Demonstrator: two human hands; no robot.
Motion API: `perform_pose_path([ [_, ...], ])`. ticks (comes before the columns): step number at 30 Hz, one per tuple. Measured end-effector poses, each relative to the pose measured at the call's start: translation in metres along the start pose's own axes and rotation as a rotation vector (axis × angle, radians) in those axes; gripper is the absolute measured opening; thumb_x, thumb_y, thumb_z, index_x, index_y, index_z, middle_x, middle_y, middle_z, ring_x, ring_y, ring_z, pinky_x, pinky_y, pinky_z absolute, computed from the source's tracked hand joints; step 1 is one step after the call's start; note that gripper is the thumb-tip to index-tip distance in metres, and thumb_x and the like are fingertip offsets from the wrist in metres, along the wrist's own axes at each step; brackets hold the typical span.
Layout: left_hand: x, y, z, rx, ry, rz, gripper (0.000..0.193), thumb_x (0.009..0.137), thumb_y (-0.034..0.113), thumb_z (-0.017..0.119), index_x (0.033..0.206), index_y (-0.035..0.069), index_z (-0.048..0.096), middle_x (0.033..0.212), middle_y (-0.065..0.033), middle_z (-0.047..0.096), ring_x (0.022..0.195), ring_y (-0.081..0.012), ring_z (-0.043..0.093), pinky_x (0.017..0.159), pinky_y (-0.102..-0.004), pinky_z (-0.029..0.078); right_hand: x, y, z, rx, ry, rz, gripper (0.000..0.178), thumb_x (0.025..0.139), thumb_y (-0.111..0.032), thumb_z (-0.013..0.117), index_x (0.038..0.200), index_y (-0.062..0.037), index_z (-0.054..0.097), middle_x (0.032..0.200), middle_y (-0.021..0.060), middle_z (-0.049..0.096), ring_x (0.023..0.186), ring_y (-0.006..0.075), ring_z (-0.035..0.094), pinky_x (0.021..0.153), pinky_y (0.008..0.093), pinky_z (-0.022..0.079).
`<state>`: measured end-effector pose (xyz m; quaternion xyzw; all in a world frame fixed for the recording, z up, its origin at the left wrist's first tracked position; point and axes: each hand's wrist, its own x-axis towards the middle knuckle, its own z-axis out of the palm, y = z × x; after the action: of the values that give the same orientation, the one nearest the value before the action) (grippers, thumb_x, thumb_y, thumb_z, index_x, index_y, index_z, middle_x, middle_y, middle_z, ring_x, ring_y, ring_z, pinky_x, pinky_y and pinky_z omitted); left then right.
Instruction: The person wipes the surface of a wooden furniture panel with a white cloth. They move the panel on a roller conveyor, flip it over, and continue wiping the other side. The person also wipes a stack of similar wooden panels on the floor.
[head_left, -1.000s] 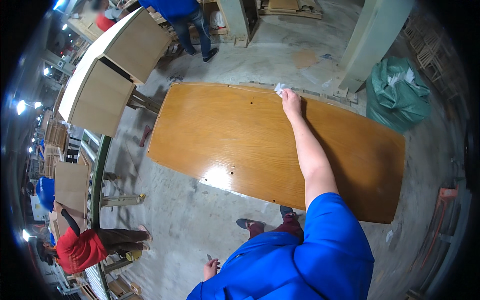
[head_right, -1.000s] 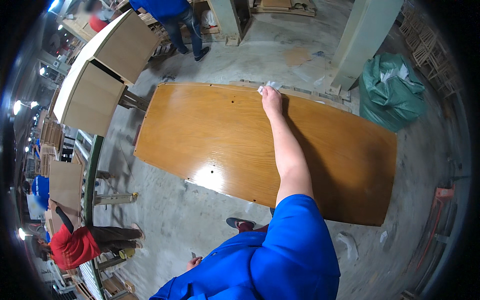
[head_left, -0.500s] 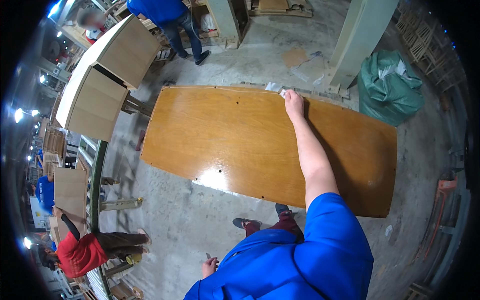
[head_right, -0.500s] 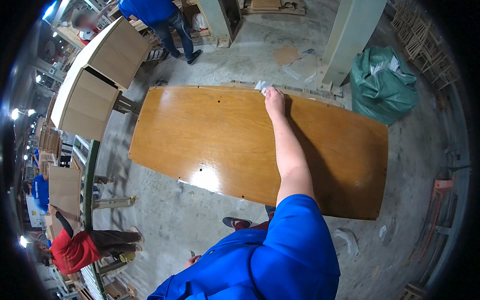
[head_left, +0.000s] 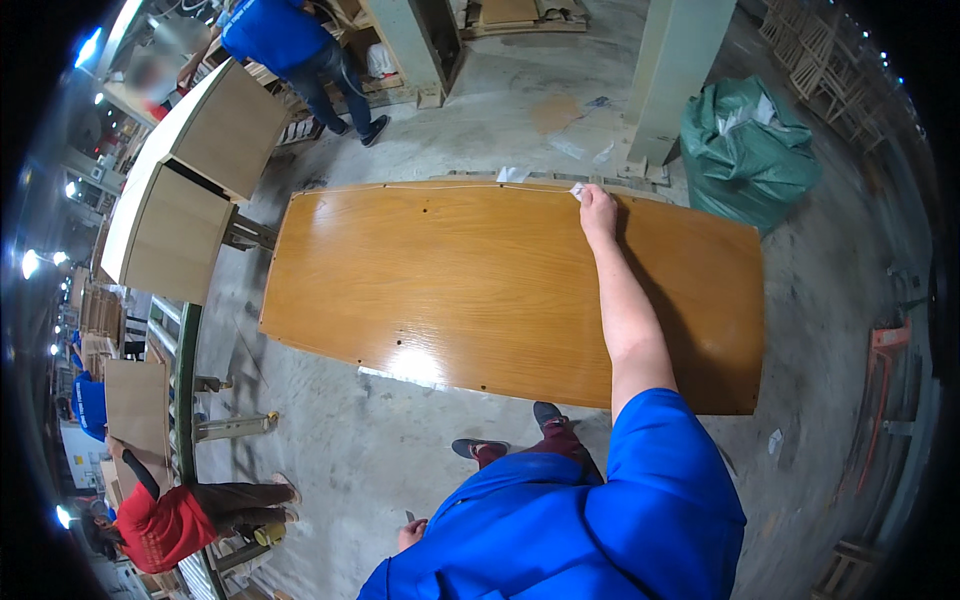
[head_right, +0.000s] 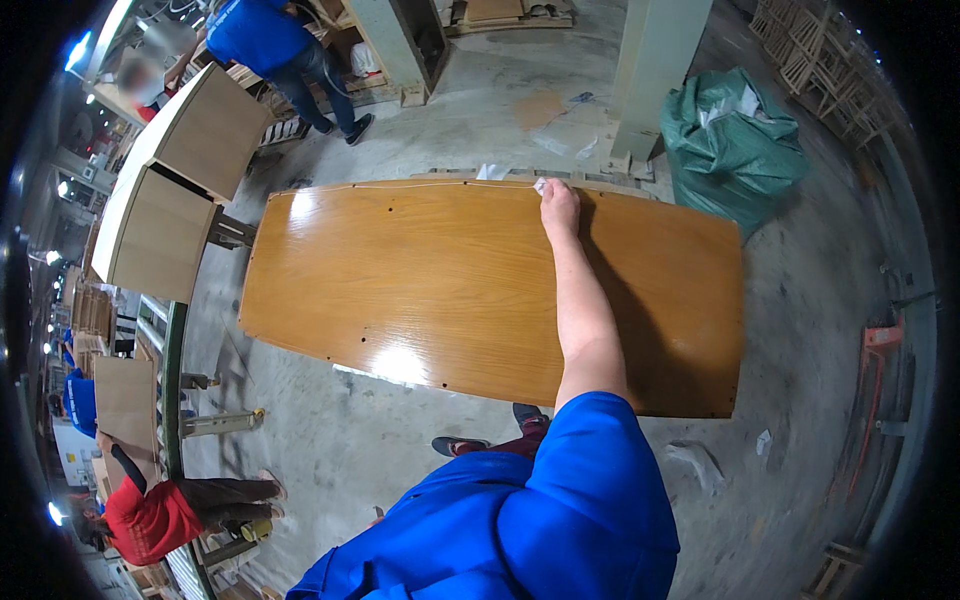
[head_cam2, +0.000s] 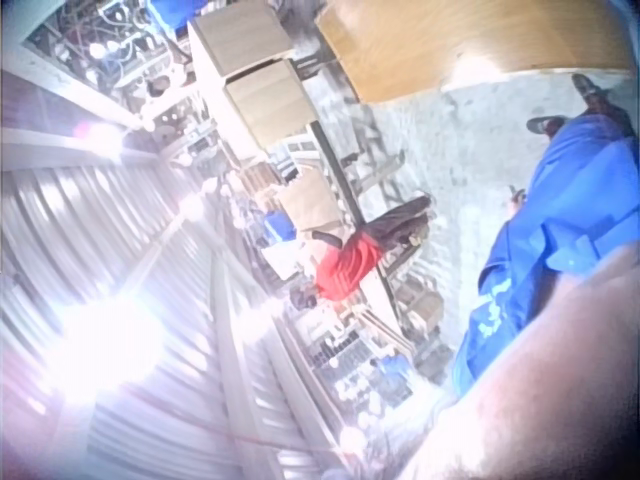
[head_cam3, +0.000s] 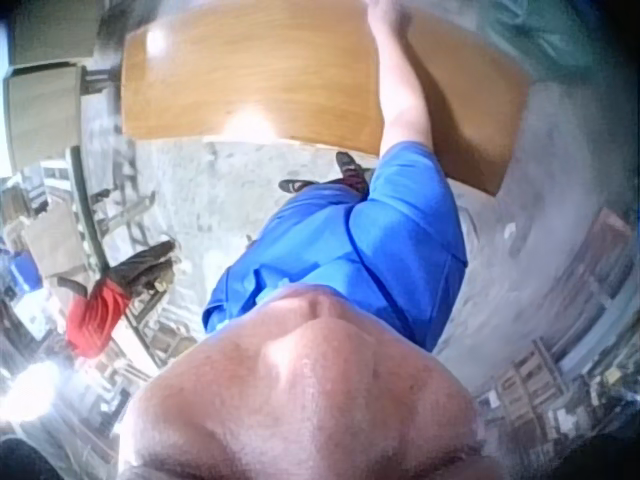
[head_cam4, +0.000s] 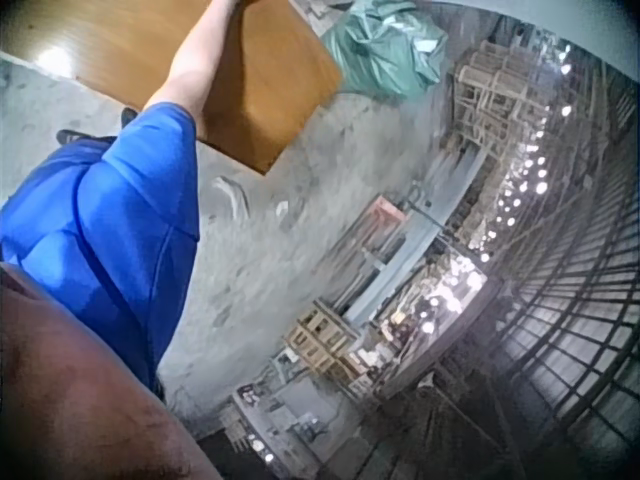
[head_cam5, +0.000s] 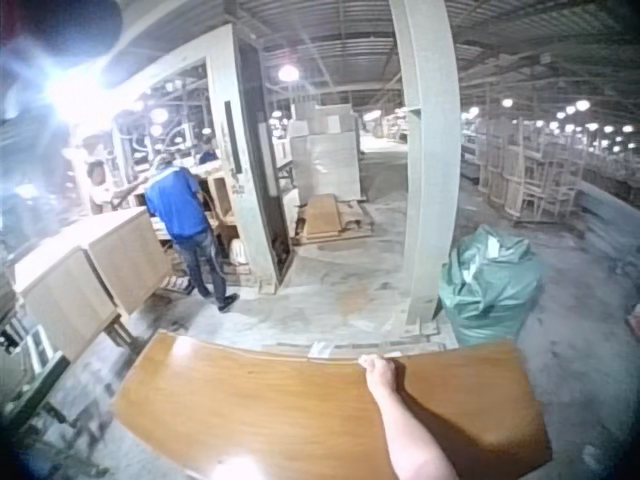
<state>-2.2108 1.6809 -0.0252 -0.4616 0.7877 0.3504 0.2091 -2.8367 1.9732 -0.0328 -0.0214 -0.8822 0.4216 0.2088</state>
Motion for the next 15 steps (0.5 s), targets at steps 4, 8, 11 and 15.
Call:
perform_pose_path([
  [4, -0.004, 0.008, 0.006, -0.025, -0.006, -0.005, 0.025, 0.081, 0.021, 0.057, 0.097, 0.005, 0.068, 0.086, -0.0154, 0.067, 0.083, -0.0225, 0.065, 0.074, -0.0329, 0.049, 0.007, 0.031, -0.041, -0.027, 0.045, 0.030, 0.021, 0.085, -0.019, 0.052, 0.096, -0.0042, 0.062, 0.091, 0.0182, 0.063, 0.087, 0.0347, 0.060, 0.076, 0.0412, 0.047],
  [8, -0.008, 0.020, 0.012, -0.050, -0.004, 0.033, 0.026, 0.081, 0.021, 0.056, 0.098, 0.005, 0.067, 0.086, -0.0156, 0.067, 0.083, -0.0226, 0.065, 0.074, -0.0328, 0.049, 0.010, 0.054, -0.072, -0.071, 0.065, 0.078, 0.022, 0.085, -0.020, 0.052, 0.096, -0.0038, 0.062, 0.091, 0.0182, 0.063, 0.088, 0.0344, 0.060, 0.077, 0.0413, 0.047],
  [11, -0.010, 0.027, 0.017, -0.016, -0.012, 0.055, 0.026, 0.081, 0.021, 0.056, 0.099, 0.005, 0.067, 0.086, -0.0151, 0.067, 0.082, -0.0223, 0.065, 0.074, -0.0326, 0.049, 0.012, 0.065, -0.085, -0.102, 0.082, 0.075, 0.021, 0.085, -0.020, 0.052, 0.094, -0.0030, 0.062, 0.091, 0.0185, 0.063, 0.087, 0.0351, 0.060, 0.076, 0.0420, 0.046],
  [15, -0.007, 0.036, 0.021, -0.061, -0.050, 0.015, 0.026, 0.081, 0.021, 0.056, 0.098, 0.005, 0.067, 0.086, -0.0141, 0.068, 0.081, -0.0214, 0.065, 0.073, -0.0320, 0.049, 0.015, 0.076, -0.093, -0.099, 0.112, 0.027, 0.017, 0.085, -0.018, 0.052, 0.089, -0.0032, 0.060, 0.086, 0.0182, 0.062, 0.084, 0.0363, 0.058, 0.074, 0.0442, 0.046],
])
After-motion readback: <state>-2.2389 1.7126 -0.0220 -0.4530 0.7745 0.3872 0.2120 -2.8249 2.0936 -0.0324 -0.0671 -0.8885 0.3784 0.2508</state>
